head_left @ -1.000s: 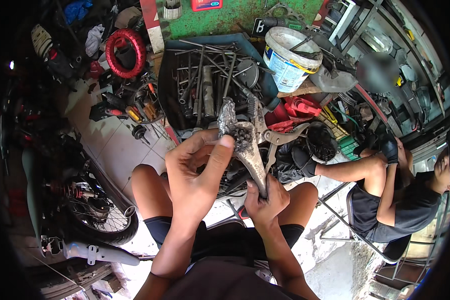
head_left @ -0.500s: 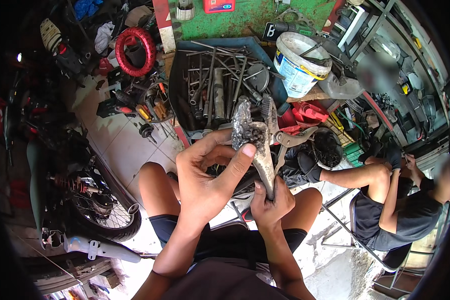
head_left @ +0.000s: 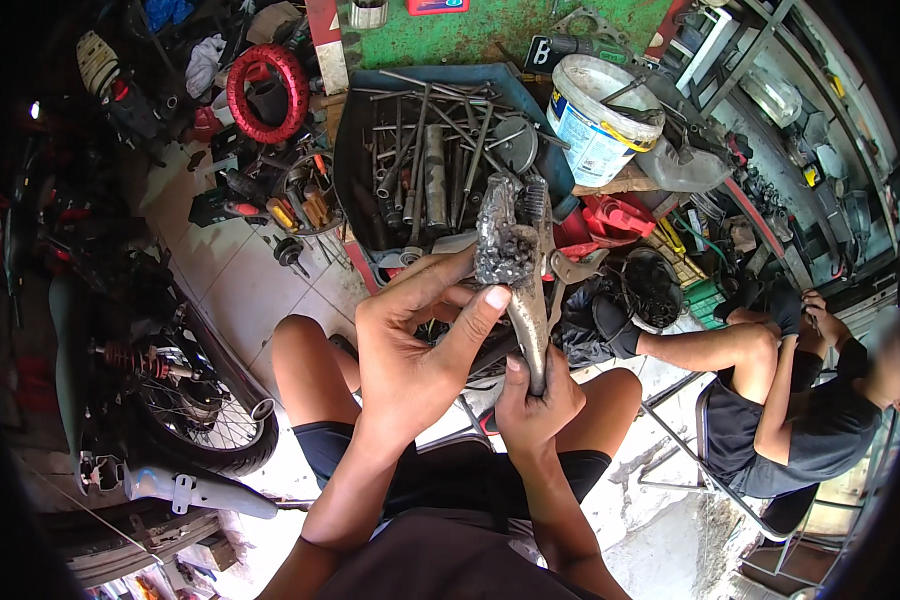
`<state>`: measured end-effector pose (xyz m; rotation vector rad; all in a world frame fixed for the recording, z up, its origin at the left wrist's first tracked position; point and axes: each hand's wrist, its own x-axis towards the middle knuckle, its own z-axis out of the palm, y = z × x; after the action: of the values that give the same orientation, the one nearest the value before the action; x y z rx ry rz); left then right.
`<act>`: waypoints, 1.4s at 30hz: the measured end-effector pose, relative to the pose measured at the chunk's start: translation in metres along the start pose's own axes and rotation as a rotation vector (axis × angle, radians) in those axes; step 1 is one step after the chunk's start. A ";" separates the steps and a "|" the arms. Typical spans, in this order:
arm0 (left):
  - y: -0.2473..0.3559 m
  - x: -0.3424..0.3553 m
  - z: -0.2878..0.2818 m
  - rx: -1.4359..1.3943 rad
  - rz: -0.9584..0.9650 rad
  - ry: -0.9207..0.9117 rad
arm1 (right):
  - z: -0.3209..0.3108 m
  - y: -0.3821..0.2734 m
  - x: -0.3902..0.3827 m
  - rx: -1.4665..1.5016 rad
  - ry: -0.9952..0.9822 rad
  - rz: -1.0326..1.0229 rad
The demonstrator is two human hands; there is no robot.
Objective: Repairing and adjusting motorcycle engine components and chain using pliers and a screwdriver.
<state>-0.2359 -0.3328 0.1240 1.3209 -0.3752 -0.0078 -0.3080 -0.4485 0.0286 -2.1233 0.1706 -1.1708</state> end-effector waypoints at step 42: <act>-0.068 -0.010 -0.049 0.601 -0.466 -0.154 | -0.028 0.010 0.019 1.210 -0.472 1.281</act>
<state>-0.2183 -0.3019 0.0474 1.9872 -0.1930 -0.4169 -0.3163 -0.4782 0.0455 -0.7731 0.3856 0.1028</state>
